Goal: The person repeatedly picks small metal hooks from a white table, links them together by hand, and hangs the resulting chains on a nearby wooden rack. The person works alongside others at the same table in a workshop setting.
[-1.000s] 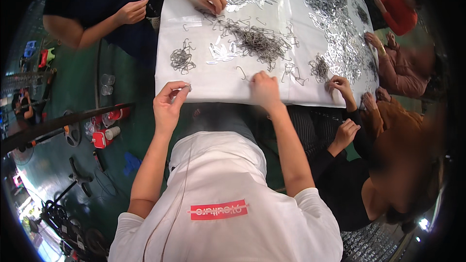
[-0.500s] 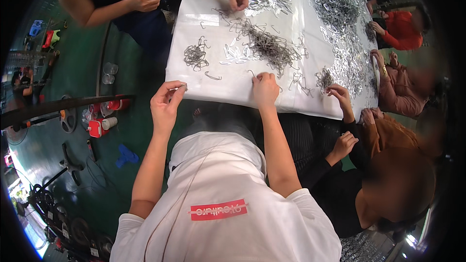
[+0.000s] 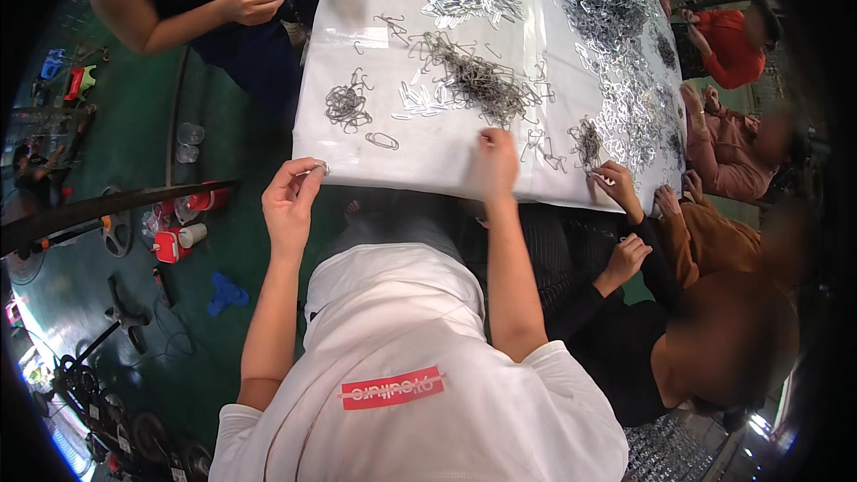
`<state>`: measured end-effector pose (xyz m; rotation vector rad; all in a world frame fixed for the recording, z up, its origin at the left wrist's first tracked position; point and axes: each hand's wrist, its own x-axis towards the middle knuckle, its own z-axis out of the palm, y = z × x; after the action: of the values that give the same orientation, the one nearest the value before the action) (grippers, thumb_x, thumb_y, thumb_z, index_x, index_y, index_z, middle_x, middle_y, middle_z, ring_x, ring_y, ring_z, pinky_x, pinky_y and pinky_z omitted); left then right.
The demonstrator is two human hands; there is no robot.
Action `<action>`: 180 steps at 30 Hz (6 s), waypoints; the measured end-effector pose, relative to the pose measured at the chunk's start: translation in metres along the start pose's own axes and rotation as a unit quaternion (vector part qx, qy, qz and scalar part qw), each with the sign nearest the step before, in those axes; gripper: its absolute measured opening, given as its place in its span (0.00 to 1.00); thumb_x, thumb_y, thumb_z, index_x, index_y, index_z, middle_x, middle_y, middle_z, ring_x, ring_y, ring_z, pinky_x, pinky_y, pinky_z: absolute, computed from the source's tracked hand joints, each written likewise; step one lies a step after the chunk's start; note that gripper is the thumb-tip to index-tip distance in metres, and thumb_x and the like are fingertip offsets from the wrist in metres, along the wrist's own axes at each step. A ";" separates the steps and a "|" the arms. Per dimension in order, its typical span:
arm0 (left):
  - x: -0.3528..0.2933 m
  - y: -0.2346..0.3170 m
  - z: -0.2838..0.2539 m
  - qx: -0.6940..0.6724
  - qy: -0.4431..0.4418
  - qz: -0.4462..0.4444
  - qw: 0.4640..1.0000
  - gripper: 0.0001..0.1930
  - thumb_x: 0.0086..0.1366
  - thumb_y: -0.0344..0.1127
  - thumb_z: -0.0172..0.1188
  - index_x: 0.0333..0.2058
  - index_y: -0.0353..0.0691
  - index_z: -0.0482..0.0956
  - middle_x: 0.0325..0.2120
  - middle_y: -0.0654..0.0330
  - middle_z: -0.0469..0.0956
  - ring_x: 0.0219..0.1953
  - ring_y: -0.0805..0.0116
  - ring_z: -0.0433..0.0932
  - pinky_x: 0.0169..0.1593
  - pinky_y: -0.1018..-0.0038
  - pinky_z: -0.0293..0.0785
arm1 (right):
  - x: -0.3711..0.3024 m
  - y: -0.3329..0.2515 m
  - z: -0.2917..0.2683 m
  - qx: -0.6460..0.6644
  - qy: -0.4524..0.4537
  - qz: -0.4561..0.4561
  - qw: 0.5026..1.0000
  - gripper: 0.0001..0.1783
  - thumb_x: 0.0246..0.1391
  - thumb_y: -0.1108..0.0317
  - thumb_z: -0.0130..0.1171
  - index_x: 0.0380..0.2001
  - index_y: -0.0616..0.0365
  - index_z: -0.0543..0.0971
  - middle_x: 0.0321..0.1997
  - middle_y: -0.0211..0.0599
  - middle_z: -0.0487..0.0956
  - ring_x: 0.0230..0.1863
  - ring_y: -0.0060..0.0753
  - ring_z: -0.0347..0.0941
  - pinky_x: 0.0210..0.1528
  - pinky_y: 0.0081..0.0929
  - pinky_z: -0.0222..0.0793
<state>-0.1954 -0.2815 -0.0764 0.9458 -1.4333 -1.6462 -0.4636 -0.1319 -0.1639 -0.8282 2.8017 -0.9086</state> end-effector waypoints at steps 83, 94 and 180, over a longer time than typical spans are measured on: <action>0.015 -0.020 0.141 0.061 -0.177 0.036 0.982 0.05 0.56 0.23 0.60 0.33 0.37 0.79 0.32 0.62 0.78 0.33 0.76 0.73 0.39 0.80 0.68 | 0.022 0.056 -0.057 0.395 -0.225 0.205 0.867 0.08 0.54 0.67 0.56 0.31 0.61 0.75 0.28 0.34 0.76 0.28 0.25 0.73 0.31 0.22 0.68; -0.014 -0.004 0.136 0.126 -0.234 0.070 0.962 0.05 0.56 0.29 0.61 0.32 0.39 0.80 0.30 0.63 0.80 0.34 0.71 0.75 0.39 0.74 0.68 | -0.063 -0.065 -0.111 0.587 -0.158 0.164 0.777 0.06 0.57 0.71 0.55 0.35 0.61 0.73 0.31 0.29 0.74 0.29 0.17 0.68 0.30 0.15 0.63; 0.031 0.010 0.079 0.103 -0.051 0.166 0.979 0.07 0.55 0.31 0.64 0.34 0.40 0.82 0.30 0.59 0.80 0.32 0.69 0.77 0.38 0.74 0.72 | 0.055 -0.058 0.018 0.235 -0.223 -0.072 0.943 0.07 0.54 0.69 0.52 0.29 0.64 0.73 0.24 0.36 0.72 0.25 0.23 0.66 0.28 0.24 0.67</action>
<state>-0.2794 -0.2747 -0.0597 0.6918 -1.7509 -1.3341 -0.4787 -0.2090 -0.1411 -1.0088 2.0459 -1.1694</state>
